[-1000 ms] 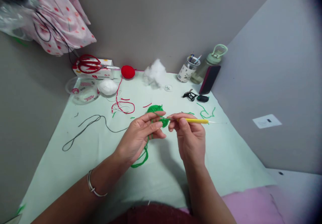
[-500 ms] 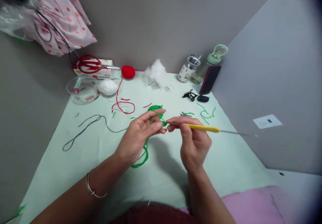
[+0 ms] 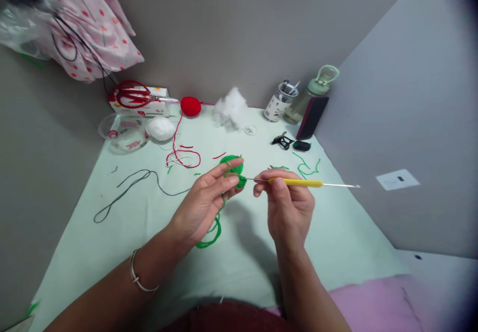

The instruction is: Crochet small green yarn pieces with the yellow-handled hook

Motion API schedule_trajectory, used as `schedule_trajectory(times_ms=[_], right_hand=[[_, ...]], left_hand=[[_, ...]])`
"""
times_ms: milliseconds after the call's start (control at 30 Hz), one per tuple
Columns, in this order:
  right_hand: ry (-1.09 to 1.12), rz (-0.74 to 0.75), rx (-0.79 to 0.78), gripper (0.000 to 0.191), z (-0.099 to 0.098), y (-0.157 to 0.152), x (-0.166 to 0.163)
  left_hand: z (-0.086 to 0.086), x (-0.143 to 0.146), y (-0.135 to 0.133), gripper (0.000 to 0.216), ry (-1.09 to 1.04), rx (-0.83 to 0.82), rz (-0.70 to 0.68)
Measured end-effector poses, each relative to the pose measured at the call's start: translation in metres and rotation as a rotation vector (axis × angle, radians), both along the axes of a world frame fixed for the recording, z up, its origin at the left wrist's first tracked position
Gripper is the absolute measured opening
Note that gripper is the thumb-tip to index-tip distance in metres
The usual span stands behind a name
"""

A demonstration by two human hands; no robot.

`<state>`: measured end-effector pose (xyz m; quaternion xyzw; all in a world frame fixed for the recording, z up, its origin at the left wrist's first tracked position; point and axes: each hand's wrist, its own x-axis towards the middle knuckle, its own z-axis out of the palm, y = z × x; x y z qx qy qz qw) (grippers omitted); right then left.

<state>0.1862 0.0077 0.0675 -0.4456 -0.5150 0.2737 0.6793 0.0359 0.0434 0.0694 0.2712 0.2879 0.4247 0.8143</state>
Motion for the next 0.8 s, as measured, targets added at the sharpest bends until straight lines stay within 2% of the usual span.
schedule_trajectory(times_ms=[67,167,233,333,367,433,533,667,800], right_hand=[[-0.017,0.044,-0.03,0.017,0.002,0.001,-0.002],[-0.206,-0.027,0.023,0.022,-0.001,-0.001,-0.005],[-0.402,-0.096,0.111,0.026,-0.004,-0.004,-0.006],[-0.623,-0.167,0.225,0.028,-0.008,-0.005,-0.002],[-0.596,-0.171,0.217,0.026,-0.008,-0.004,0.0],[-0.375,-0.128,0.142,0.022,-0.007,-0.002,0.004],[-0.008,0.018,0.011,0.019,-0.003,0.002,0.006],[0.02,0.113,-0.044,0.015,-0.003,0.003,0.003],[0.165,0.15,-0.093,0.015,-0.004,0.004,0.004]], left_hand=[[0.002,0.001,-0.002,0.035,0.042,0.069,0.01],[0.002,0.004,-0.005,0.035,0.084,0.128,0.038],[0.0,0.006,-0.006,0.037,0.069,0.089,0.05],[-0.003,0.006,-0.002,0.03,-0.026,-0.029,-0.022],[-0.003,0.005,0.0,0.027,-0.053,-0.06,-0.041],[-0.004,0.002,0.003,0.022,-0.069,-0.078,-0.034],[-0.003,-0.002,0.005,0.021,0.013,0.008,0.018],[-0.002,-0.003,0.002,0.027,0.152,0.174,0.01],[0.001,-0.003,0.003,0.031,0.156,0.139,0.008]])
